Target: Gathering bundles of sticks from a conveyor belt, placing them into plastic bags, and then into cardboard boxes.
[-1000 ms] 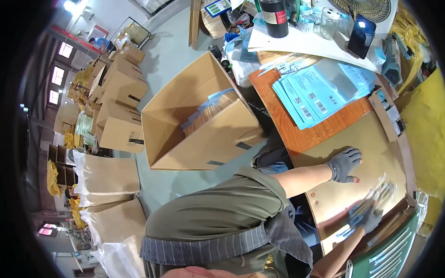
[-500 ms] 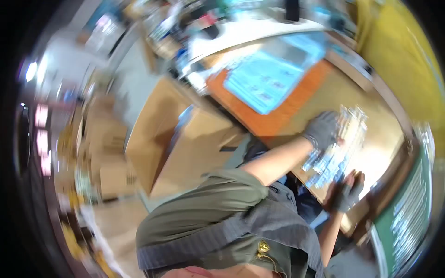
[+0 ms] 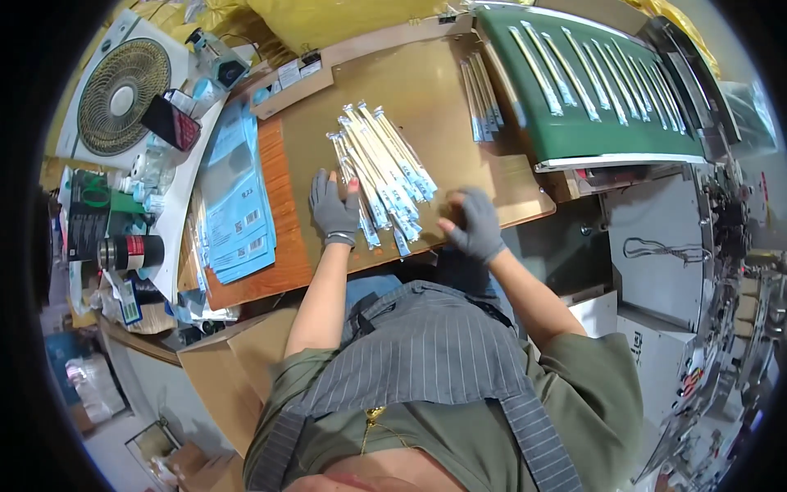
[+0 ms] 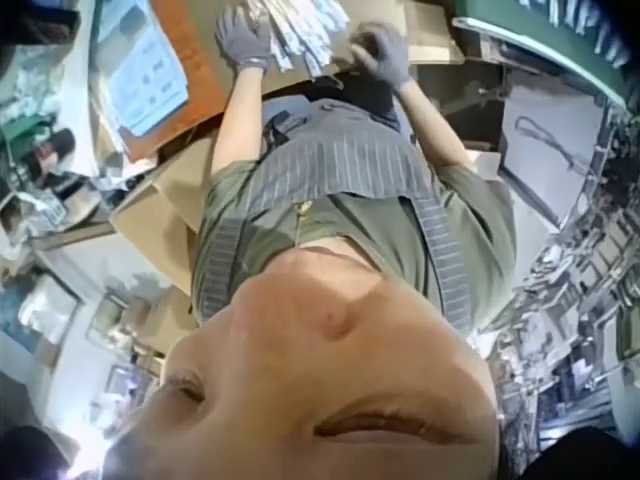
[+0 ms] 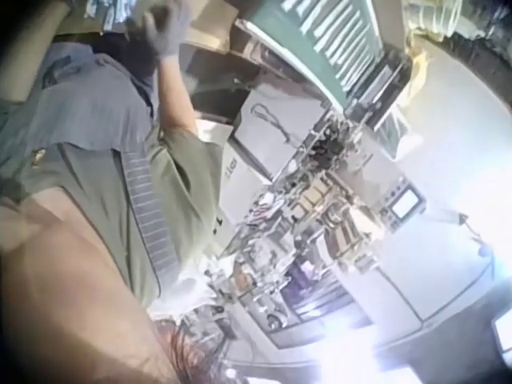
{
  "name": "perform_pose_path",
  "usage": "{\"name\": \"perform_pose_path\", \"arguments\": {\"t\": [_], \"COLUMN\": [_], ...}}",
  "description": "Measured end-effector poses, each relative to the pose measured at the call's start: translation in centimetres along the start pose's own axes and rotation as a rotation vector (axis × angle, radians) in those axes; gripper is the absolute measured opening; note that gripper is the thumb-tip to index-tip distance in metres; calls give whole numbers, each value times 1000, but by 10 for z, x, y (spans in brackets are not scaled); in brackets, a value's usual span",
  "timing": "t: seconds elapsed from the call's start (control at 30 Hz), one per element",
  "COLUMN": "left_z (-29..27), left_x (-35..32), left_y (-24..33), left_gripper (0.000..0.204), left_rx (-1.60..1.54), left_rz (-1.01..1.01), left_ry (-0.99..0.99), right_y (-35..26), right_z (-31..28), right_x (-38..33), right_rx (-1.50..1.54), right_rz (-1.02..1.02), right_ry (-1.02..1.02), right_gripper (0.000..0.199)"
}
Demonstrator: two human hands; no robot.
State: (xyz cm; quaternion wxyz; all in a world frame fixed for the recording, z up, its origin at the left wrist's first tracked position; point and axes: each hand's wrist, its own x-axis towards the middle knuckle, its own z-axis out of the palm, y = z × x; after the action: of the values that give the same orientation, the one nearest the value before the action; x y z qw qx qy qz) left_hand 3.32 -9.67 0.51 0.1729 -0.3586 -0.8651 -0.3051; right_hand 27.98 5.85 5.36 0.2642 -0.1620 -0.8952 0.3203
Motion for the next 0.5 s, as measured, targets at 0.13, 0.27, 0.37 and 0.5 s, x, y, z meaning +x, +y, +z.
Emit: {"name": "perform_pose_path", "arguments": {"t": [0.13, 0.27, 0.37, 0.5], "left_z": [-8, -9, -7, -2], "left_x": [2, 6, 6, 11], "left_y": [4, 9, 6, 15], "left_gripper": [56, 58, 62, 68], "left_rx": [-8, 13, 7, 26], "left_rz": [27, 49, 53, 74], "left_ry": [-21, -48, -48, -102], "right_y": [-46, -60, -61, -56], "right_z": [26, 60, 66, 63], "right_x": [-24, 10, 24, -4], "right_rx": [140, 204, 280, 215], "right_rz": [-222, -226, -245, -320], "right_ry": [-247, -212, -114, -259], "right_gripper": [23, 18, 16, 13]}}
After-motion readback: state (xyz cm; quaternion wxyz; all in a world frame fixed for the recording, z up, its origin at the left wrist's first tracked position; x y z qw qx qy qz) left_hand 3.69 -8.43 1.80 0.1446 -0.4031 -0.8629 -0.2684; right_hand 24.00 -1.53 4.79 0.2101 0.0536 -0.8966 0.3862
